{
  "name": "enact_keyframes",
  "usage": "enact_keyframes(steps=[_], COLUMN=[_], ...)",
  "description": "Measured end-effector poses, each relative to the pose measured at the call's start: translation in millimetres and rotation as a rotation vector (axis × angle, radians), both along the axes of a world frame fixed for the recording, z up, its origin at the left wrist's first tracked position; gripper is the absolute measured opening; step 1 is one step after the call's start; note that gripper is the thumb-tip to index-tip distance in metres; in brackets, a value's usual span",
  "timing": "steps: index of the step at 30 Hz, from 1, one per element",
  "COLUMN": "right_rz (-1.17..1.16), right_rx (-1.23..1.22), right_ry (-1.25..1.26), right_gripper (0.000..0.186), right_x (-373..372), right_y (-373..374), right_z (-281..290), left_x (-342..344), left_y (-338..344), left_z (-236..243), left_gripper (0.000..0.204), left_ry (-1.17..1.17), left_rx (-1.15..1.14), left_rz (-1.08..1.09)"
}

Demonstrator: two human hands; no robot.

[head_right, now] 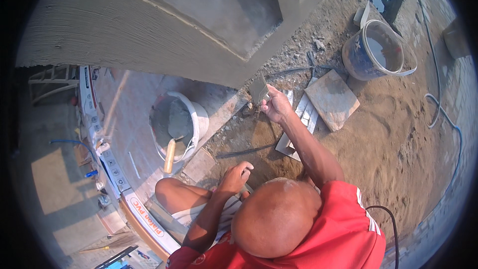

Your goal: The person applies cement to a wall using a trowel and a bucket. They repeatedly scoop cement and smooth it onto the wall surface.

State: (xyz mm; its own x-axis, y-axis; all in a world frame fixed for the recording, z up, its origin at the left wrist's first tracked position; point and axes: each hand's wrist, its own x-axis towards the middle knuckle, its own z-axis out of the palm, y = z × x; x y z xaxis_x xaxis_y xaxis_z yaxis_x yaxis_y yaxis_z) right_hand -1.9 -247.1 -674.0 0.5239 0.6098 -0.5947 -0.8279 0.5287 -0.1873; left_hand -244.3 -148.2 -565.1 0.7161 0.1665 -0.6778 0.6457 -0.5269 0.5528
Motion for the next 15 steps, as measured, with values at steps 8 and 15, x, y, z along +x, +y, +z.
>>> enact_keyframes(steps=[8, 15], right_rz=[0.007, 0.026], right_rx=[0.076, 0.093], right_ry=[0.050, 0.102], right_gripper=[0.028, 0.024], right_x=[11, 18], right_y=[18, 23], right_z=[-9, -37], left_x=[0, -9], left_y=[3, 5], left_z=[4, -8], left_gripper=[0.022, 0.023], left_ry=[0.026, -0.028], left_rx=[-0.011, -0.004], left_rz=[0.021, -0.021])
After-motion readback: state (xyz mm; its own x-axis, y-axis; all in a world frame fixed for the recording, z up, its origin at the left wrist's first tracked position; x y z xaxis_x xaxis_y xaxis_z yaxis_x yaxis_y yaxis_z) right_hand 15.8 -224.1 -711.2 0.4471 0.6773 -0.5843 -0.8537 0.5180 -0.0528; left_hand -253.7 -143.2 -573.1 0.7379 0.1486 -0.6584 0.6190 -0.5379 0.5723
